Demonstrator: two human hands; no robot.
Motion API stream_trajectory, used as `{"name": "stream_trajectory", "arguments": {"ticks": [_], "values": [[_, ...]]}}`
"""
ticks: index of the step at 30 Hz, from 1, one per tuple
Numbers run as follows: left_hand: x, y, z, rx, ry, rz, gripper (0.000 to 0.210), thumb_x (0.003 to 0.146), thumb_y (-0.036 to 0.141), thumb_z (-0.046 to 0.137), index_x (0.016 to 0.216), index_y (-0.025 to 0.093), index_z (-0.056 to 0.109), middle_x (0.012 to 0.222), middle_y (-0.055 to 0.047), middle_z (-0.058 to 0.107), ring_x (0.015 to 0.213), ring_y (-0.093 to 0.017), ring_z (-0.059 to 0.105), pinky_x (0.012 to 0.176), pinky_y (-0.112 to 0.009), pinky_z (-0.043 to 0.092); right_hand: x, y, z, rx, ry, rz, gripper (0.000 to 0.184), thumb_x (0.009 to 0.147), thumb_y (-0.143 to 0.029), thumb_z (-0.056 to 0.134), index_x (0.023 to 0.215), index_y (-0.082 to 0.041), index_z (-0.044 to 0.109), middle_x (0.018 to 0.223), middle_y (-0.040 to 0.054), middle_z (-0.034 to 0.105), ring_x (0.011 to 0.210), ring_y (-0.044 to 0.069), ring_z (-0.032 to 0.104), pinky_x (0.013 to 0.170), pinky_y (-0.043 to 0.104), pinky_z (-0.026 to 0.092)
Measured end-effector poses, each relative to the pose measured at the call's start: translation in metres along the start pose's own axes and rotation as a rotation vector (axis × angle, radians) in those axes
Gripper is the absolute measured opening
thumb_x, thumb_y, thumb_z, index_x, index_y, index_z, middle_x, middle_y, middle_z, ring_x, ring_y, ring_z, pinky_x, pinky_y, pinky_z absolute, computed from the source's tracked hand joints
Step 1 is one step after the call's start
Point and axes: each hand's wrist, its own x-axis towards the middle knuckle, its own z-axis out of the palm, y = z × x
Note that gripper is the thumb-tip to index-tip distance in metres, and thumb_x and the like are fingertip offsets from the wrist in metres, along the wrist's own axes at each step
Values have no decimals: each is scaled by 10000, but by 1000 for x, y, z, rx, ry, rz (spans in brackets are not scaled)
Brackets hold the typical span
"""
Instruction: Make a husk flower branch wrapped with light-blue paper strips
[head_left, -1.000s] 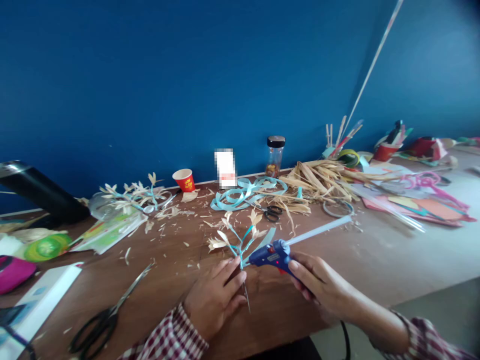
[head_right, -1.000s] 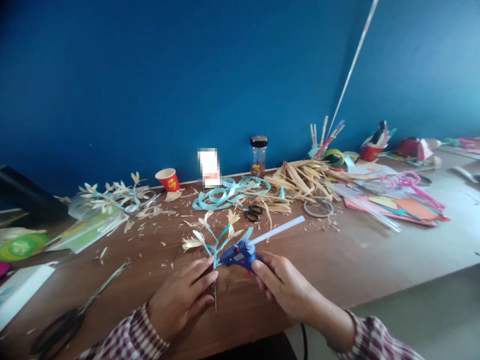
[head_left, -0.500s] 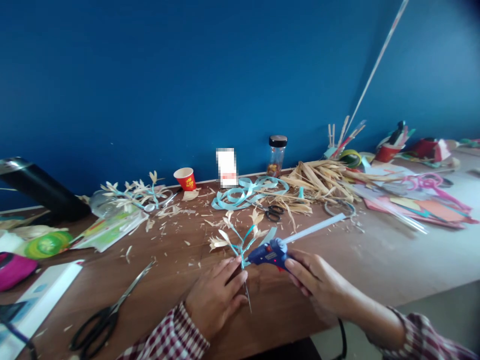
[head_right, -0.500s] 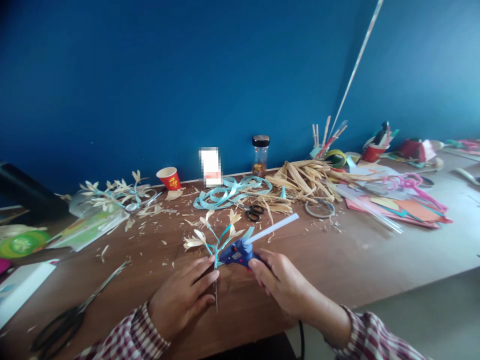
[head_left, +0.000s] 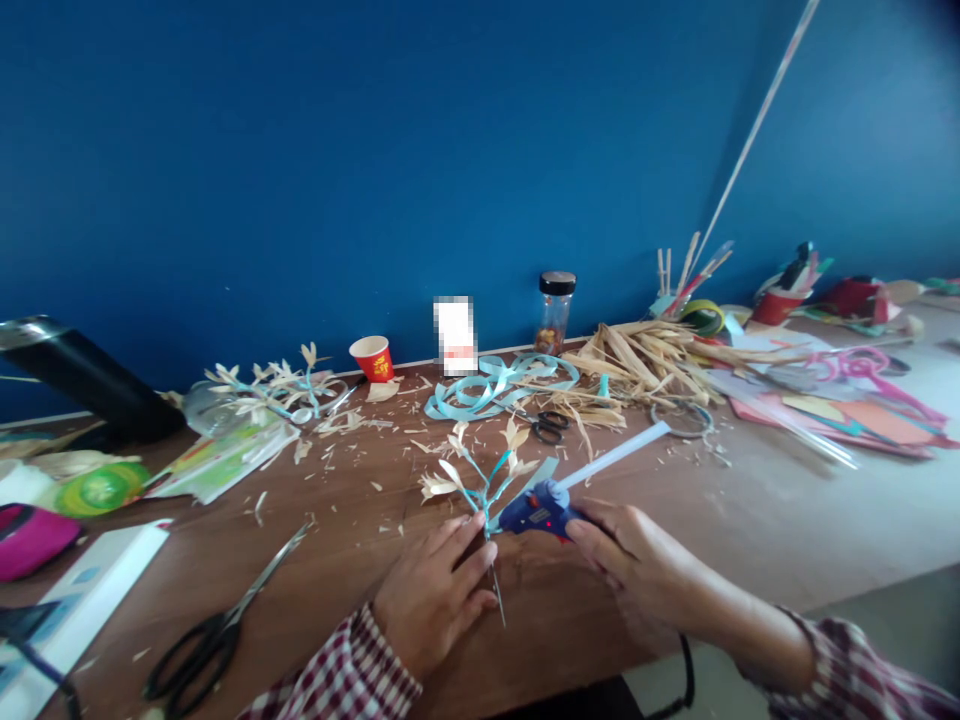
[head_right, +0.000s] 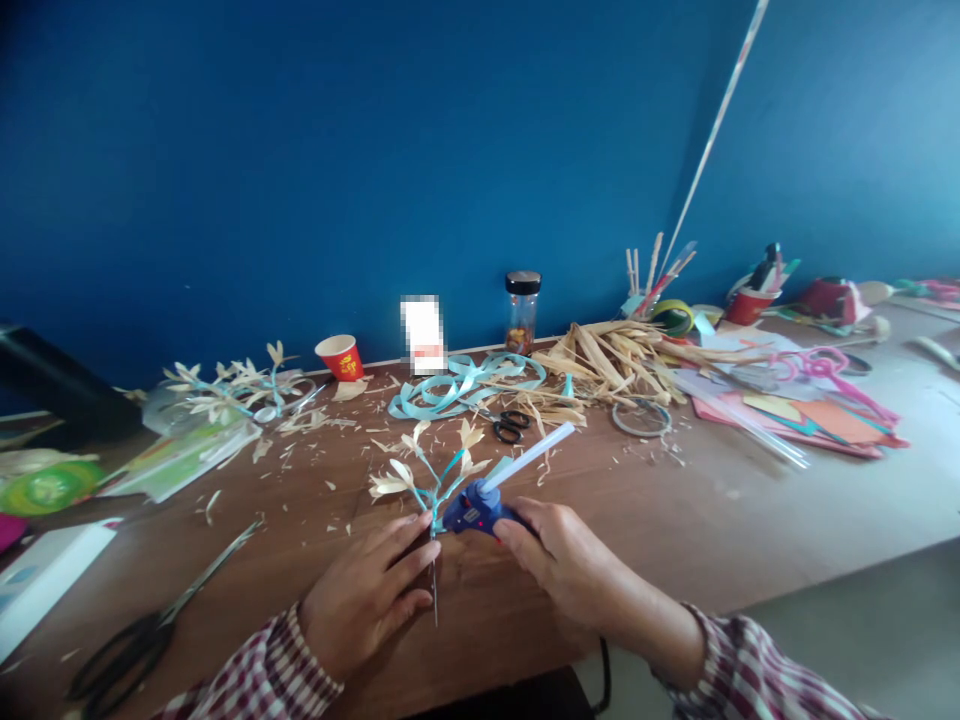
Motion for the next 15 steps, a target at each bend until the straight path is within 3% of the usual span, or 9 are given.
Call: {"name": "stream_trajectory", "arguments": {"ticks": [15], "values": [[-2, -1, 2, 19, 3, 5, 388, 823, 361, 578, 1176, 203, 540, 1315, -114, 512, 1164, -295, 497, 904, -473, 488, 2, -2, 0, 18, -23, 12, 352, 921, -458, 365, 801, -164, 517, 574, -35, 472, 500, 84, 412, 463, 200, 327]]}}
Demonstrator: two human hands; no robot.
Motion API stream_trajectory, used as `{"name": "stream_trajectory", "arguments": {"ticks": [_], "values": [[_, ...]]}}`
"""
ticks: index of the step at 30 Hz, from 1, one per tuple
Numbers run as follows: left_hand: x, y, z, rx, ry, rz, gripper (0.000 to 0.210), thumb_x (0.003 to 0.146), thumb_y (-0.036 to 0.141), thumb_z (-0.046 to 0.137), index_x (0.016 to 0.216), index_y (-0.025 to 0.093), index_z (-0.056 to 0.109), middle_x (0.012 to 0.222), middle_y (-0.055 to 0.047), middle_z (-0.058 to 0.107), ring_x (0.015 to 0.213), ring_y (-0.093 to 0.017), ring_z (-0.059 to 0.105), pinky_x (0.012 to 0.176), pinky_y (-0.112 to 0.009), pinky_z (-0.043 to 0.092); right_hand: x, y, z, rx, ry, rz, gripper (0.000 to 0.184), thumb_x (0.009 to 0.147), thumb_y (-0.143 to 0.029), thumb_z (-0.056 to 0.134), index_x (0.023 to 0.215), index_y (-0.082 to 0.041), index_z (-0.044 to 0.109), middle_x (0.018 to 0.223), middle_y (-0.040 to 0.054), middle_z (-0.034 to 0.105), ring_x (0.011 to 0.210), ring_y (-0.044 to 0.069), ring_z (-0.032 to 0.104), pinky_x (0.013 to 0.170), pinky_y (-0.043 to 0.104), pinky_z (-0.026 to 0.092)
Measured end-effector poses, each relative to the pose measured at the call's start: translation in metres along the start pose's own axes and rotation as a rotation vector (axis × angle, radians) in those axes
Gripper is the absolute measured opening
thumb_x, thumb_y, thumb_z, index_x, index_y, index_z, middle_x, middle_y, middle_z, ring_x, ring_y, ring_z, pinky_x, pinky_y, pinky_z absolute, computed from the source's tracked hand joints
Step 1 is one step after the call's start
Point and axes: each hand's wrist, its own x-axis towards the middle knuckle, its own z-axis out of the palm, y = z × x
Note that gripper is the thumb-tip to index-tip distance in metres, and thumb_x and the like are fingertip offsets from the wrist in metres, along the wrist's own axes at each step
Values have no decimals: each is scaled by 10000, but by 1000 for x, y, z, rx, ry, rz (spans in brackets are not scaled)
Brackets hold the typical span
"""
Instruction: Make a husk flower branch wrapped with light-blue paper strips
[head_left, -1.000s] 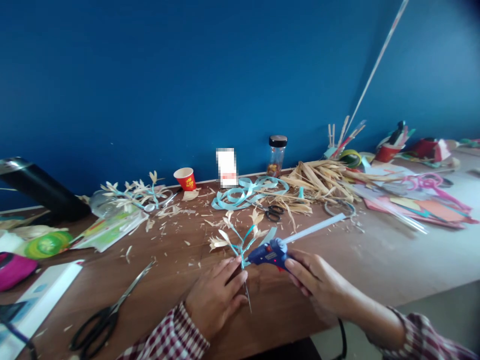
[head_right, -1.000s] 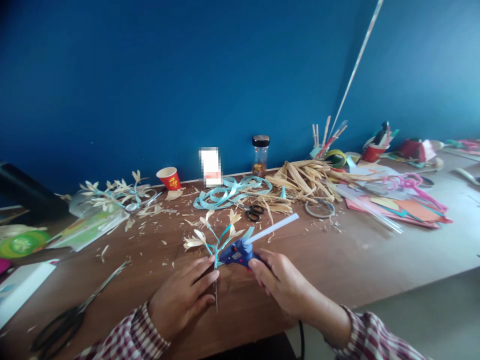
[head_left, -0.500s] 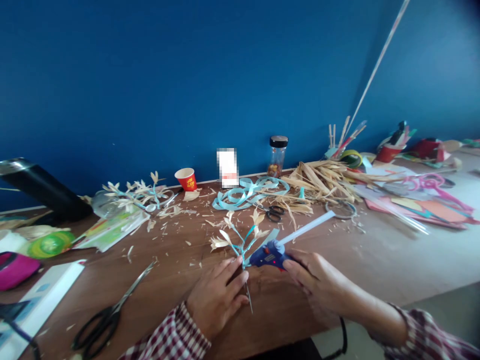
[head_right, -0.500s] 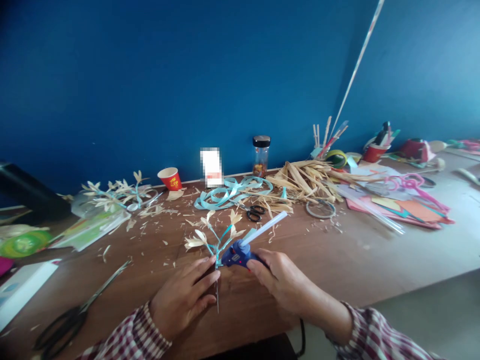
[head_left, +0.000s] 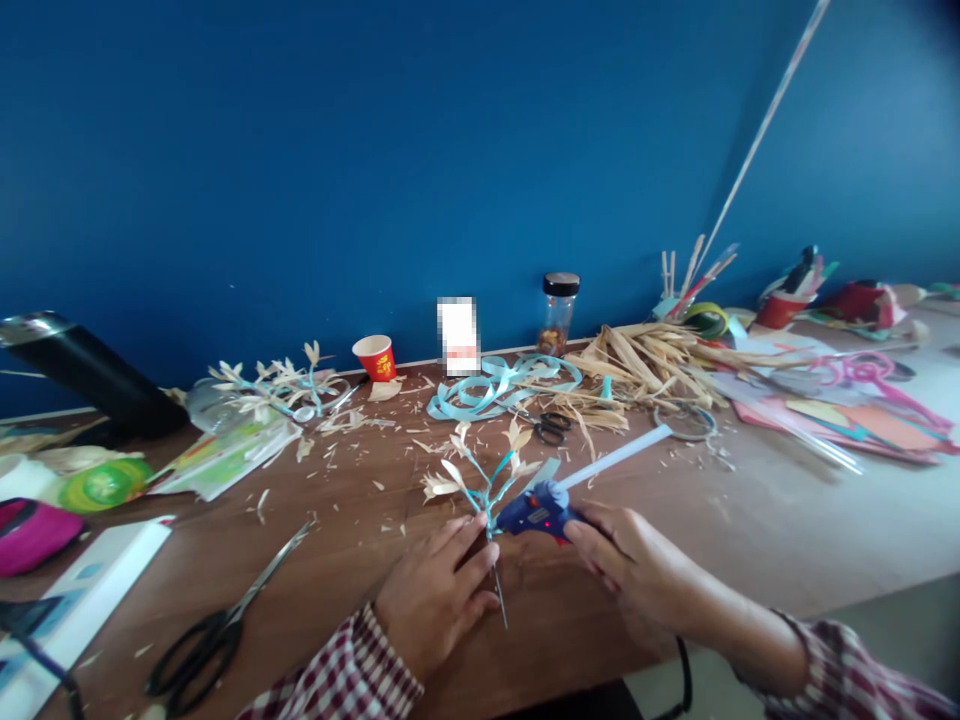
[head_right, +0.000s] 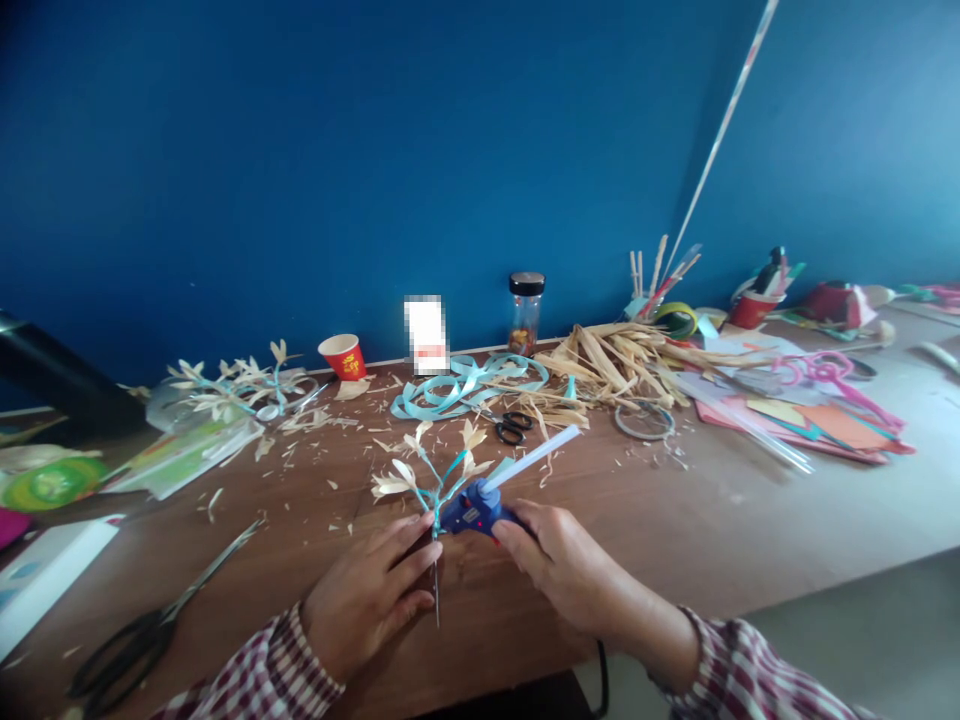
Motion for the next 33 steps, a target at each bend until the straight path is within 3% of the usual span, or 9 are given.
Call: {"name": "stream_trajectory", "arguments": {"ticks": [6, 33], "values": [[1, 1, 0, -9, 0, -16, 385, 817, 363, 588, 1167, 210, 540, 1324, -109, 506, 1182, -290, 487, 912, -466, 484, 1, -4, -3, -7, 50, -4, 351, 916, -461, 373, 789, -166, 516, 567, -31, 479, 502, 89, 417, 465, 203, 326], [1, 3, -1, -25, 0, -34, 376, 813, 340, 599, 1164, 222, 540, 1316, -107, 512, 1188, -278, 486, 927, -456, 477, 7, -18, -8, -109, 40, -42, 325, 911, -404, 395, 773, -170, 575, 533, -33, 503, 490, 96, 439, 474, 210, 329]]}}
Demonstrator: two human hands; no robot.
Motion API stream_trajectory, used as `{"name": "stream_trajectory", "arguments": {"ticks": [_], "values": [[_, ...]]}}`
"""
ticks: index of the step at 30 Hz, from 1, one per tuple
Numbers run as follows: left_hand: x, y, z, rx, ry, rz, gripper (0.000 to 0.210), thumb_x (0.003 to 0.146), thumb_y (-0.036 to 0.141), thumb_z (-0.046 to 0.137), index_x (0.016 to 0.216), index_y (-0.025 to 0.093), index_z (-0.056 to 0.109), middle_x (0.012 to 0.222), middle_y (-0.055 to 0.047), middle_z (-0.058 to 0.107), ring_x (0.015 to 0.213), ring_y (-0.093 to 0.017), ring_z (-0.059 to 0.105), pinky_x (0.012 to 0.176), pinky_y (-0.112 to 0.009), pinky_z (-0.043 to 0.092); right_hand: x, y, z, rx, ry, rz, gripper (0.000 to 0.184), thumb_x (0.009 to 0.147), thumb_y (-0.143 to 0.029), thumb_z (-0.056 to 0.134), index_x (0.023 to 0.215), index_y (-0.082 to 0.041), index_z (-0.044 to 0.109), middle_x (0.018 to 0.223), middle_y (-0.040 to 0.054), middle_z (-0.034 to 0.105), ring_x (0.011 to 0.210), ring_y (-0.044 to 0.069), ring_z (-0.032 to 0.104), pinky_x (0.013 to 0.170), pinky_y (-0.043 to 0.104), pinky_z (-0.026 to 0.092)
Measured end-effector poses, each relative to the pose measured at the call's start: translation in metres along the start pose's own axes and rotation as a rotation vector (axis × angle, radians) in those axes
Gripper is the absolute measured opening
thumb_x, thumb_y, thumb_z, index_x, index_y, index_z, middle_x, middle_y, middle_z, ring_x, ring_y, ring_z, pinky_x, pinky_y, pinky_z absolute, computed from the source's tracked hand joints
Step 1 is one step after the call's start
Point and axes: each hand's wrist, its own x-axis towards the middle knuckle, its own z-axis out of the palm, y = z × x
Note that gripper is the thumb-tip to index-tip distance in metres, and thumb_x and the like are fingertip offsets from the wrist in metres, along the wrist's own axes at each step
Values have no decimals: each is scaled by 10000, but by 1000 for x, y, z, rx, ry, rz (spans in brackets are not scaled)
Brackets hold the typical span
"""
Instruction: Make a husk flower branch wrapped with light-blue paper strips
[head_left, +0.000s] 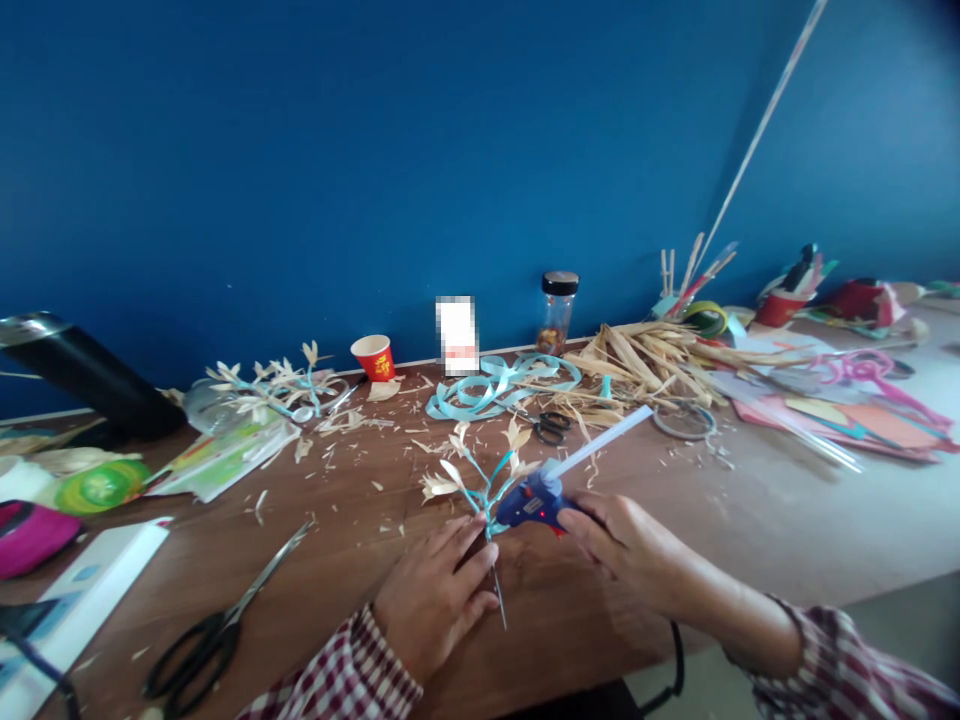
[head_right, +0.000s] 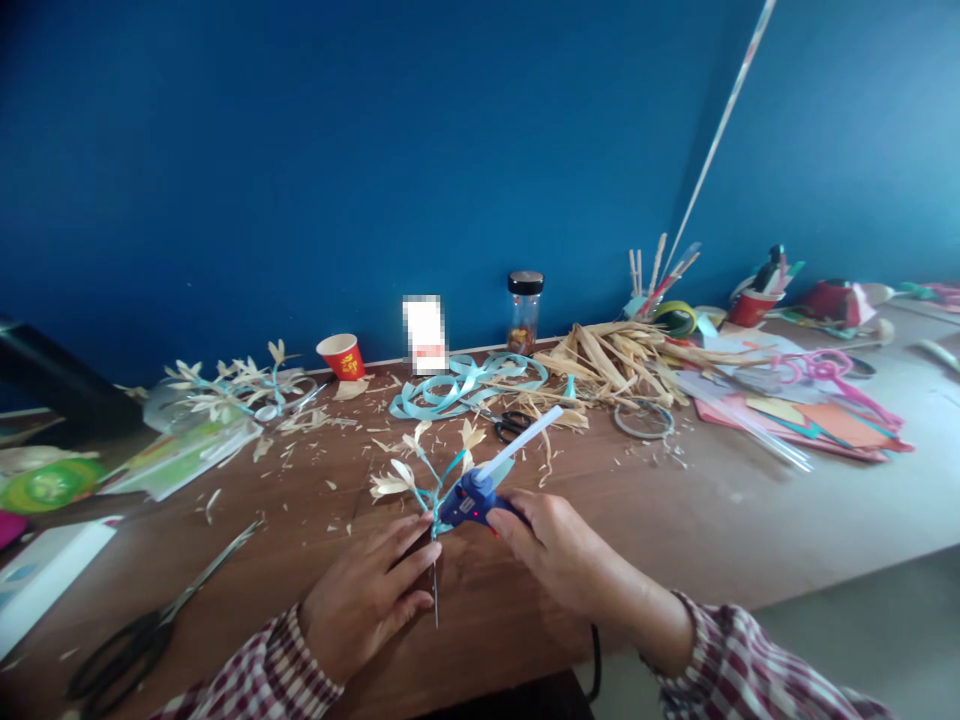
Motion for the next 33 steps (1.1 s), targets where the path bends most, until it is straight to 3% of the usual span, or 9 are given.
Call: {"name": "stream_trajectory", "arguments": {"ticks": [15, 33], "values": [[2, 1, -1, -13, -16, -6, 396, 789, 326, 632, 1158, 216, 536, 1316, -109, 513, 1186, -282, 483, 920, -469, 480, -2, -1, -3, -22, 34, -17, 298, 906, -395, 407, 815, -185, 597, 559, -25, 527, 511, 108, 456, 502, 221, 348], [0, -1, 0, 32, -17, 22, 391, 812, 343, 599, 1176, 219, 532, 1336, -96, 497, 1183, -284, 485, 917, -463, 485, -3, 1, 0, -2, -11, 4, 298, 908, -396, 408, 799, -176, 577, 565, -29, 519, 520, 106, 446, 514, 220, 337]]}}
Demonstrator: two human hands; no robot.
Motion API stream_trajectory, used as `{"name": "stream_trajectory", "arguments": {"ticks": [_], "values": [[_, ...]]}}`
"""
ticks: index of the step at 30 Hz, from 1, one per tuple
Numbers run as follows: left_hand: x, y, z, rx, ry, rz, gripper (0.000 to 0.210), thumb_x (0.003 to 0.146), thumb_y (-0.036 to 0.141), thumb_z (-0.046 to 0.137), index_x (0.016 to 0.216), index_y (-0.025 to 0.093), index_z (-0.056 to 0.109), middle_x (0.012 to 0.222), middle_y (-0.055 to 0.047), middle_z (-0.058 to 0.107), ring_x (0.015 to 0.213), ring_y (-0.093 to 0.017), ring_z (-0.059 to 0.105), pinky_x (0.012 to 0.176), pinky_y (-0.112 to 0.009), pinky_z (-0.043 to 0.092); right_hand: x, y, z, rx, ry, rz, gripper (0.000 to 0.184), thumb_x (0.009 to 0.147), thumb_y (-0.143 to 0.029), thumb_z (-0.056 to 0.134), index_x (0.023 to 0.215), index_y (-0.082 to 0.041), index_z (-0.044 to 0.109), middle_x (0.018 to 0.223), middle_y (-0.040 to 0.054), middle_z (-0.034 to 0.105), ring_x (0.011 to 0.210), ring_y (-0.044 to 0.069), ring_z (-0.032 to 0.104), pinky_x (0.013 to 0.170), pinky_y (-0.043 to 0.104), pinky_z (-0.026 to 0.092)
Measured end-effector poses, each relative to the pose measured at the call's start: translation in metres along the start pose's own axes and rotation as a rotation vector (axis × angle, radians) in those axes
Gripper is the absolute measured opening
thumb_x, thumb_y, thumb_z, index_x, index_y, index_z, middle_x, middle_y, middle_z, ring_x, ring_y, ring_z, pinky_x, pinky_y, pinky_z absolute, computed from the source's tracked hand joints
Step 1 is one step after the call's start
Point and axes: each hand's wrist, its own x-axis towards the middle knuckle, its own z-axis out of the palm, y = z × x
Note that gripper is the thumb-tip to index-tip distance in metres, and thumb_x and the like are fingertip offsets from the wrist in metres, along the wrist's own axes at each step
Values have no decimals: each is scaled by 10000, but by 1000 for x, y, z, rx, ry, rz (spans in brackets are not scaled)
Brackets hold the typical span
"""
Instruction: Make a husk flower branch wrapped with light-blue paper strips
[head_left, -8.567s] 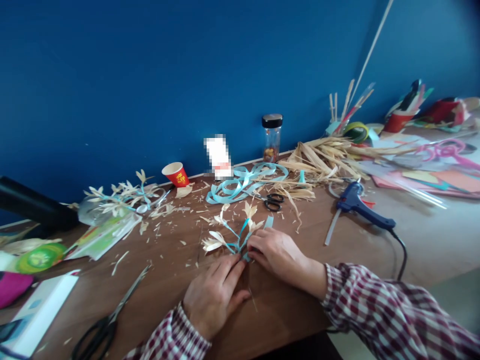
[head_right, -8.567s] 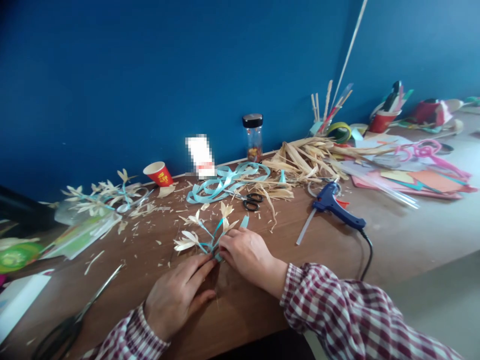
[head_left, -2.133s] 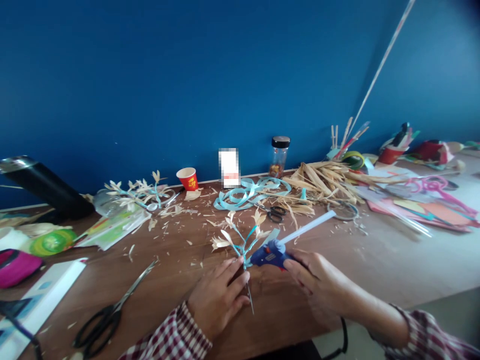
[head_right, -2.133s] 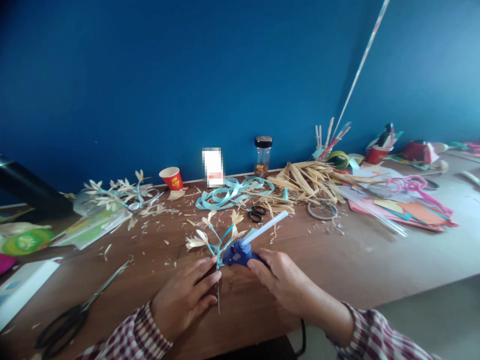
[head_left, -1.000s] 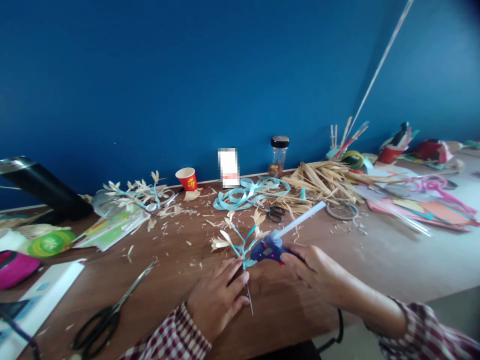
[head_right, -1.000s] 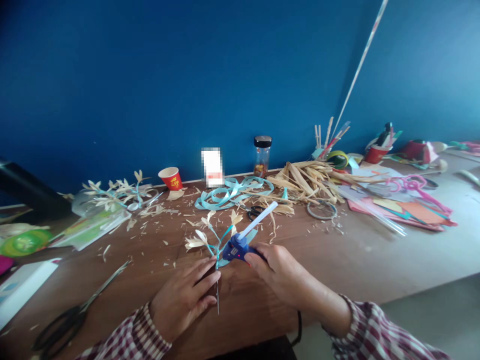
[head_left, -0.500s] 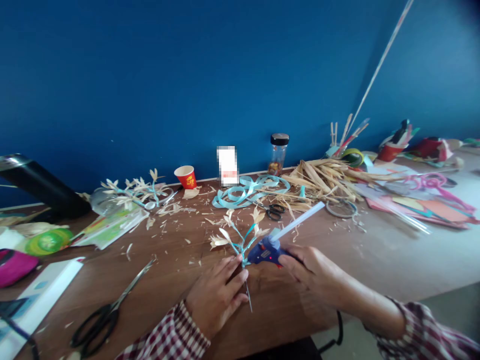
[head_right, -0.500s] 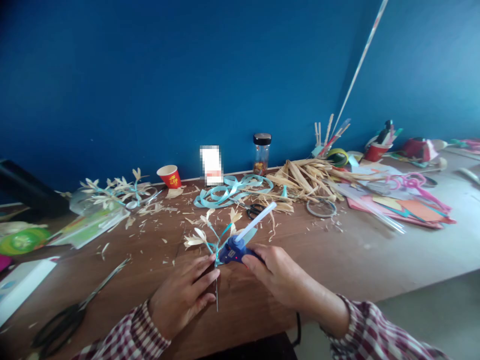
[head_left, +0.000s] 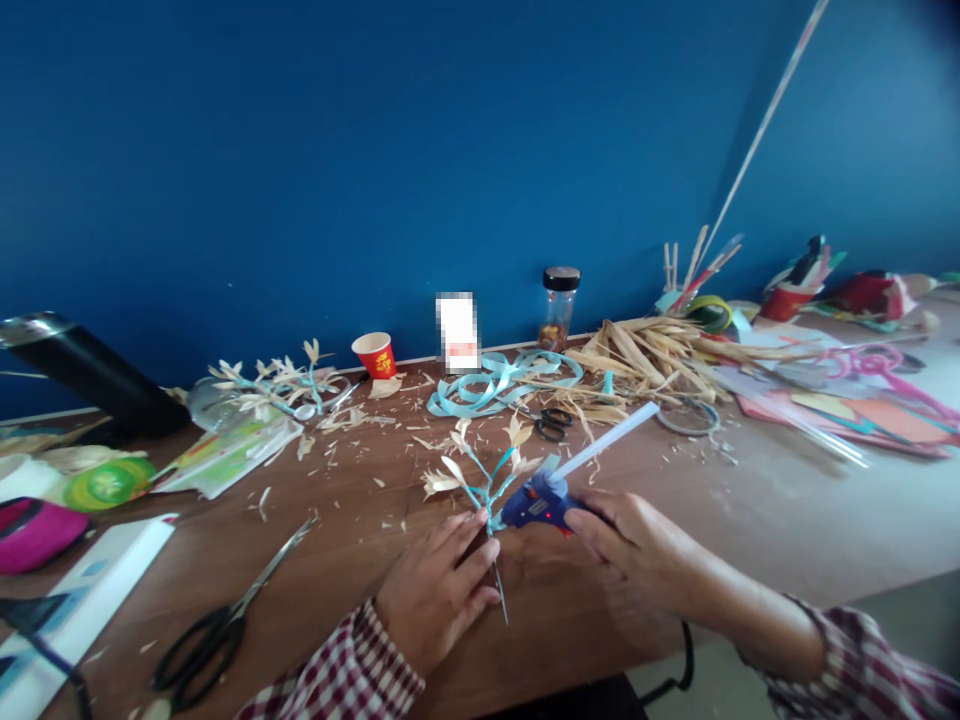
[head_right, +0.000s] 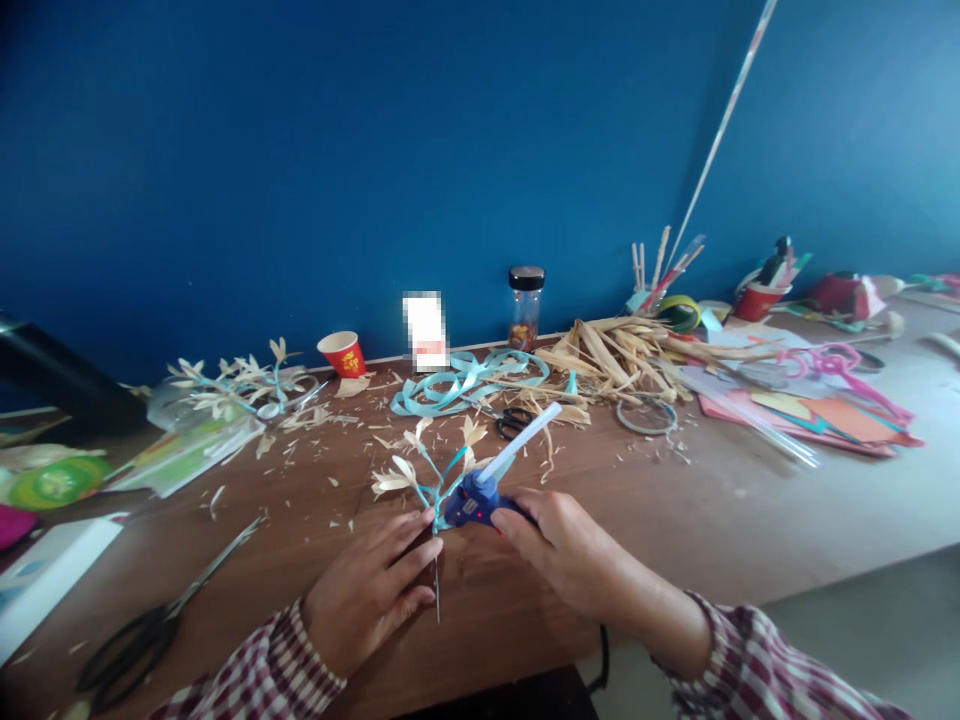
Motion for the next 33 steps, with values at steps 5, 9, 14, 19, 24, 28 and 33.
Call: {"name": "stream_trajectory", "arguments": {"ticks": [5, 9, 14, 19, 24, 28, 33], "values": [[-1, 0, 1, -3, -6, -10, 403, 804, 343, 611, 1178, 216, 529, 1336, -99, 497, 1180, -288, 487, 916, -465, 485, 0, -1, 1, -2, -5, -22, 297, 914, -374, 402, 761, -170, 555, 588, -28, 530, 525, 98, 449, 522, 217, 337], [0, 0, 1, -12, -6, -5, 424, 783, 330, 638, 1175, 210, 527, 1333, -103, 501, 1178, -300, 488, 908, -481, 489, 0, -1, 2, -9, -3, -25, 316, 915, -390, 397, 749, -168, 548, 583, -28, 524, 521, 98, 445, 510, 213, 332], [-1, 0, 1, -14, -5, -9, 420, 788, 330, 632, 1178, 213, 527, 1333, -98, 502, 1175, -294, 490, 911, -478, 489, 1, -4, 2, -5, -10, -31, 292, 919, -368, 400, 810, -168, 582, 569, -33, 521, 507, 99, 444, 518, 216, 341], [-1, 0, 2, -12, -1, -12, 414, 791, 313, 630, 1179, 213, 526, 1337, -98, 497, 1184, -294, 483, 913, -475, 488, 0, -3, 1, -2, 7, -33, 308, 923, -384, 395, 897, -176, 621, 546, -36, 522, 490, 105, 439, 526, 222, 349], [0, 0, 0, -18, -6, 10, 408, 791, 322, 629, 1168, 199, 532, 1325, -115, 505, 1180, -296, 488, 904, -476, 494, 0, -3, 1, -9, 22, -45, 301, 920, -367, 403, 942, -174, 634, 609, -15, 576, 533, 115, 466, 562, 227, 366], [2, 1, -1, -21, -27, -13, 424, 773, 312, 653, 1165, 205, 532, 1331, -113, 499, 1189, -292, 480, 923, -477, 480, 2, -5, -1, -17, 26, -53, 305, 921, -371, 401, 895, -175, 634, 672, -4, 611, 579, 117, 492, 592, 224, 372], [2, 1, 0, -16, -7, -9, 427, 776, 320, 649, 1168, 202, 530, 1318, -114, 511, 1180, -288, 489, 918, -471, 485, 3, -3, 0, -6, 38, -67, 308, 921, -371, 399, 894, -171, 632, 716, 4, 629, 610, 121, 508, 606, 226, 376]]}}
